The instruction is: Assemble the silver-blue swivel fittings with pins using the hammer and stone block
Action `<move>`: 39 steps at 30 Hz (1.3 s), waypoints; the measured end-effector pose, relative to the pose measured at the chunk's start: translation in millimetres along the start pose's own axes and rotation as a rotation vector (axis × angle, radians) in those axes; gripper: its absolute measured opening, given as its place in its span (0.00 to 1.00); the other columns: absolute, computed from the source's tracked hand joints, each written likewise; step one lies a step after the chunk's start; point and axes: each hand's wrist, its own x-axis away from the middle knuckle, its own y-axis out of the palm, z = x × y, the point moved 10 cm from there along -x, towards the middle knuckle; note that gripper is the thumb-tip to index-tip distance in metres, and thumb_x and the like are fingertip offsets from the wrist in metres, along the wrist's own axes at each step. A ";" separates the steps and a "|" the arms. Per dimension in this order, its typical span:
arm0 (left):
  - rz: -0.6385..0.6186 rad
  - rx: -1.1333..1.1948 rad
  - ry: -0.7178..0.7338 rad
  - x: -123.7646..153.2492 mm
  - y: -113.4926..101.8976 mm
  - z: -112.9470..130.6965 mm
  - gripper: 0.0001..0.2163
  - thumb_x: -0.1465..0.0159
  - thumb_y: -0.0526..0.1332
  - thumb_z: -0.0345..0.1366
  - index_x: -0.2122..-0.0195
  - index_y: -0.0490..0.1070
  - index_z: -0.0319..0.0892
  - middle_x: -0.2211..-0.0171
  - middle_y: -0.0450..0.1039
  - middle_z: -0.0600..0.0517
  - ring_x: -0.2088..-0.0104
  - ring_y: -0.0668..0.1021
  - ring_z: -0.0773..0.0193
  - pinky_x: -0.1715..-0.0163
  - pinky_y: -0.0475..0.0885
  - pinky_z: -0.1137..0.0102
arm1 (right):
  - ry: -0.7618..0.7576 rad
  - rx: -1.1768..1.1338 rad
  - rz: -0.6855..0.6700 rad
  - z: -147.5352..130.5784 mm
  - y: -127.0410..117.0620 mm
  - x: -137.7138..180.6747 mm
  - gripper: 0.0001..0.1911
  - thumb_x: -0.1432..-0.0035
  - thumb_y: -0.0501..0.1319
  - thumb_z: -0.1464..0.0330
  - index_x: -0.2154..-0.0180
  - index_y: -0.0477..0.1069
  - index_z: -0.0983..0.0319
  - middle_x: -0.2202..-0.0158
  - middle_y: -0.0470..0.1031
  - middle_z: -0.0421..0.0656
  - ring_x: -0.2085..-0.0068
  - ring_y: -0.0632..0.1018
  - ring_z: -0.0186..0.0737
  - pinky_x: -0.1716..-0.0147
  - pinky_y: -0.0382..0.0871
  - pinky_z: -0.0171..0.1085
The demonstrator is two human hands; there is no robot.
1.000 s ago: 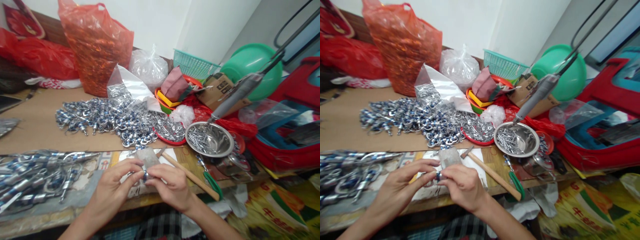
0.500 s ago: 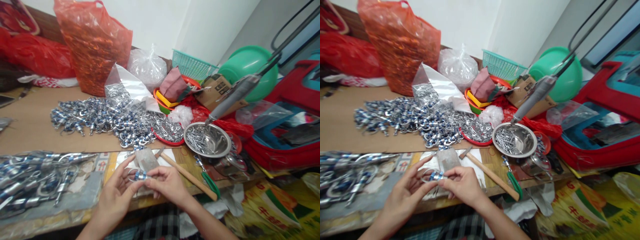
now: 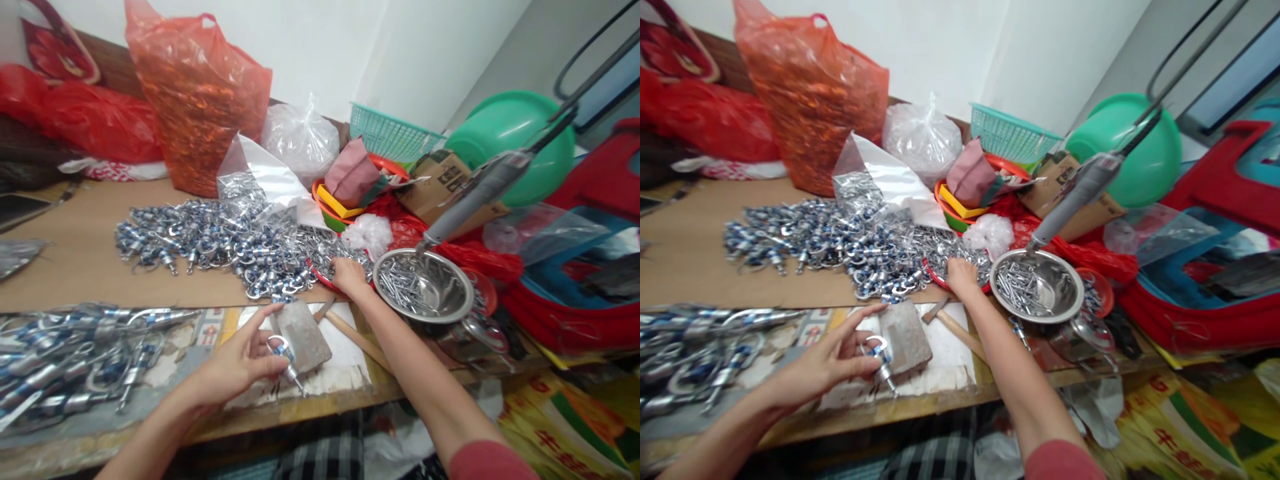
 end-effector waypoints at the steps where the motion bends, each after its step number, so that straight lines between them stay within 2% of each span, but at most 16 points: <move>1: -0.014 0.013 -0.011 -1.6 -0.4 -1.2 0.37 0.52 0.65 0.32 0.44 0.45 0.45 0.73 0.64 0.57 0.73 0.71 0.67 0.72 0.66 0.70 | -0.001 -0.008 -0.003 1.0 0.4 0.1 0.15 0.53 0.60 0.74 0.60 0.72 0.63 0.58 0.72 0.51 0.55 0.72 0.47 0.58 0.62 0.39; 6: -0.025 0.013 -0.023 -5.1 -7.2 -6.0 0.38 0.54 0.65 0.30 0.44 0.46 0.46 0.72 0.66 0.57 0.72 0.73 0.66 0.69 0.66 0.69 | -0.011 -0.133 0.046 16.5 -12.2 6.3 0.11 0.47 0.54 0.73 0.63 0.73 0.63 0.59 0.73 0.49 0.55 0.71 0.44 0.57 0.60 0.37; 9: -0.009 -0.027 -0.024 -4.8 -9.8 -5.6 0.37 0.54 0.66 0.31 0.44 0.48 0.45 0.72 0.67 0.57 0.71 0.73 0.66 0.68 0.65 0.70 | -0.040 -0.266 0.088 14.3 -23.3 24.7 0.13 0.43 0.51 0.71 0.63 0.72 0.66 0.62 0.74 0.48 0.59 0.73 0.41 0.60 0.63 0.36; 13: -0.058 0.026 -0.008 -5.5 -4.6 -3.5 0.39 0.54 0.66 0.30 0.44 0.45 0.44 0.73 0.67 0.57 0.73 0.72 0.66 0.71 0.64 0.70 | -0.143 -0.504 0.015 -24.2 -25.7 76.9 0.12 0.44 0.52 0.66 0.65 0.71 0.65 0.71 0.74 0.42 0.70 0.74 0.34 0.71 0.65 0.31; 15: -0.066 0.036 0.000 -6.2 -4.2 -3.8 0.39 0.53 0.65 0.30 0.44 0.45 0.44 0.73 0.67 0.57 0.72 0.72 0.66 0.71 0.64 0.70 | -0.205 -0.762 -0.129 -53.2 -18.9 106.9 0.08 0.47 0.55 0.69 0.69 0.71 0.65 0.75 0.72 0.39 0.74 0.72 0.31 0.75 0.64 0.30; 17: -0.063 0.032 0.004 -6.5 -4.6 -4.5 0.38 0.53 0.65 0.30 0.44 0.45 0.45 0.73 0.67 0.57 0.72 0.73 0.66 0.70 0.64 0.70 | -0.267 -0.827 -0.223 -77.9 -15.2 130.4 0.05 0.48 0.57 0.73 0.72 0.71 0.64 0.78 0.70 0.37 0.75 0.70 0.30 0.76 0.63 0.29; 18: -0.062 0.030 0.007 -6.4 -4.6 -4.6 0.38 0.53 0.65 0.30 0.44 0.45 0.45 0.73 0.67 0.58 0.72 0.73 0.66 0.70 0.65 0.69 | -0.308 -0.788 -0.220 -86.7 -16.8 137.9 0.05 0.48 0.57 0.74 0.73 0.71 0.64 0.77 0.69 0.37 0.74 0.70 0.31 0.74 0.63 0.30; 21: -0.056 0.038 0.016 -5.1 -3.8 -3.4 0.39 0.54 0.66 0.31 0.44 0.45 0.44 0.74 0.66 0.58 0.74 0.72 0.66 0.71 0.64 0.69 | -0.466 -0.573 -0.098 -102.6 -30.9 148.2 0.07 0.47 0.56 0.77 0.71 0.71 0.63 0.73 0.71 0.39 0.68 0.71 0.33 0.68 0.62 0.31; 23: -0.047 0.052 0.016 -4.0 -3.6 -2.8 0.39 0.54 0.66 0.32 0.44 0.46 0.44 0.74 0.65 0.58 0.74 0.72 0.66 0.72 0.64 0.69 | -0.565 -0.414 -0.056 -109.2 -37.5 152.3 0.08 0.47 0.55 0.78 0.69 0.71 0.63 0.71 0.71 0.41 0.67 0.71 0.34 0.68 0.62 0.31; 26: -0.043 0.077 0.009 -3.2 -3.0 -2.9 0.40 0.56 0.67 0.31 0.44 0.46 0.44 0.74 0.66 0.58 0.75 0.71 0.68 0.72 0.64 0.70 | -0.683 -0.172 -0.075 -117.5 -40.0 160.5 0.11 0.48 0.54 0.79 0.69 0.73 0.63 0.72 0.71 0.42 0.69 0.70 0.35 0.71 0.61 0.31; 29: -0.052 0.089 0.020 -3.5 -2.3 -2.1 0.41 0.55 0.67 0.31 0.43 0.45 0.43 0.74 0.66 0.58 0.75 0.70 0.68 0.72 0.63 0.71 | -0.753 -0.093 -0.130 -124.3 -38.9 168.8 0.12 0.48 0.55 0.79 0.69 0.74 0.62 0.73 0.71 0.42 0.71 0.70 0.35 0.73 0.60 0.31; 31: -0.062 0.086 0.029 -3.9 -1.7 -1.8 0.40 0.55 0.66 0.31 0.43 0.44 0.42 0.74 0.67 0.57 0.74 0.71 0.67 0.71 0.64 0.70 | -0.748 -0.171 -0.131 -125.7 -39.6 168.7 0.11 0.48 0.56 0.79 0.67 0.74 0.63 0.73 0.72 0.42 0.71 0.71 0.35 0.72 0.61 0.31; 35: -0.076 0.086 0.037 -4.3 -1.3 -2.4 0.41 0.55 0.66 0.30 0.43 0.43 0.41 0.74 0.69 0.56 0.73 0.72 0.66 0.71 0.64 0.70 | -0.598 -0.449 -0.119 -115.8 -32.9 154.5 0.06 0.50 0.60 0.76 0.69 0.74 0.64 0.74 0.74 0.40 0.70 0.72 0.33 0.69 0.63 0.30; 39: -0.084 0.097 0.053 -4.1 -0.5 -1.9 0.40 0.54 0.65 0.29 0.43 0.43 0.40 0.72 0.70 0.54 0.71 0.73 0.66 0.70 0.64 0.70 | -0.499 -0.606 -0.130 -110.2 -20.9 145.1 0.07 0.50 0.60 0.76 0.68 0.74 0.62 0.73 0.73 0.39 0.70 0.72 0.32 0.70 0.63 0.28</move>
